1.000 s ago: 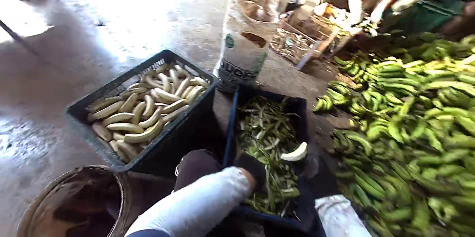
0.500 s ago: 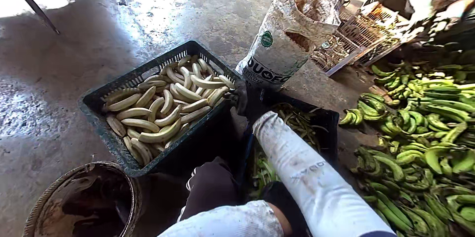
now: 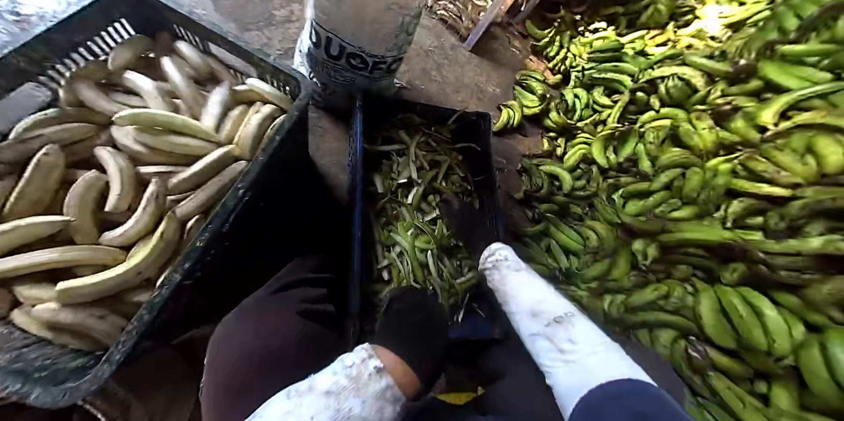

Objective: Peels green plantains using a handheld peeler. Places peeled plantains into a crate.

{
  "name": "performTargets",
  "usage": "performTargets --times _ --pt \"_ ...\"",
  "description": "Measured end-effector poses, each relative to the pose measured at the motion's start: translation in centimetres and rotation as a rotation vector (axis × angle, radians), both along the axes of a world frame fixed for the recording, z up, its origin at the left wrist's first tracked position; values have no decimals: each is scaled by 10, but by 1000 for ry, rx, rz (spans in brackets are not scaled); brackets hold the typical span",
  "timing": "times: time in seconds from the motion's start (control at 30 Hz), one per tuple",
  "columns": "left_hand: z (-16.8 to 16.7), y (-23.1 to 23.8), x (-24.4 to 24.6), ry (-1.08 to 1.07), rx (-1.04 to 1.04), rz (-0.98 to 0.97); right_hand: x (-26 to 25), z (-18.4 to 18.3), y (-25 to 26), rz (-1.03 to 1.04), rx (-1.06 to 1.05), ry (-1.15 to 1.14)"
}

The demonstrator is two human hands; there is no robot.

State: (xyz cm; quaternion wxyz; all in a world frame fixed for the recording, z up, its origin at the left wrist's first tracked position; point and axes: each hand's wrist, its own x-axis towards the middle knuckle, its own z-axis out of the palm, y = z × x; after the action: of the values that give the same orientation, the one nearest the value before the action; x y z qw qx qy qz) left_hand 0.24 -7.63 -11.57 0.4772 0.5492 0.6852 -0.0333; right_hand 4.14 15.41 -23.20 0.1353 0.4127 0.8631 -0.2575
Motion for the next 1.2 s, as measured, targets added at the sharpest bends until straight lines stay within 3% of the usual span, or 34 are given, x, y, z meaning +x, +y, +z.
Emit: performTargets --times 0.1,0.27,0.37,0.47,0.57,0.7,0.8,0.97,1.07,1.13,1.2 --pt "-1 8 1 30 -64 -20 22 -45 -10 213 -57 -189" --pt "0 20 2 60 -138 -59 32 -59 -12 314 72 -469" --pt "-1 23 -8 71 -88 -23 37 -67 -4 354 94 -515" --pt "9 30 -26 156 -25 154 54 -68 -2 354 87 -475" --pt "14 41 -43 193 85 386 68 -43 -6 306 87 -413" --pt "2 52 -50 67 292 550 83 6 -9 227 233 -277" --pt "-3 67 -39 -49 438 541 89 48 -13 177 383 -30" --pt "-2 86 -15 -103 475 479 97 91 -16 227 586 227" --pt "5 89 -9 -18 436 560 108 104 -12 172 387 128" --pt "7 89 -8 117 418 635 122 98 -7 71 246 83" --pt "6 88 -10 94 457 782 136 91 1 -67 171 136"
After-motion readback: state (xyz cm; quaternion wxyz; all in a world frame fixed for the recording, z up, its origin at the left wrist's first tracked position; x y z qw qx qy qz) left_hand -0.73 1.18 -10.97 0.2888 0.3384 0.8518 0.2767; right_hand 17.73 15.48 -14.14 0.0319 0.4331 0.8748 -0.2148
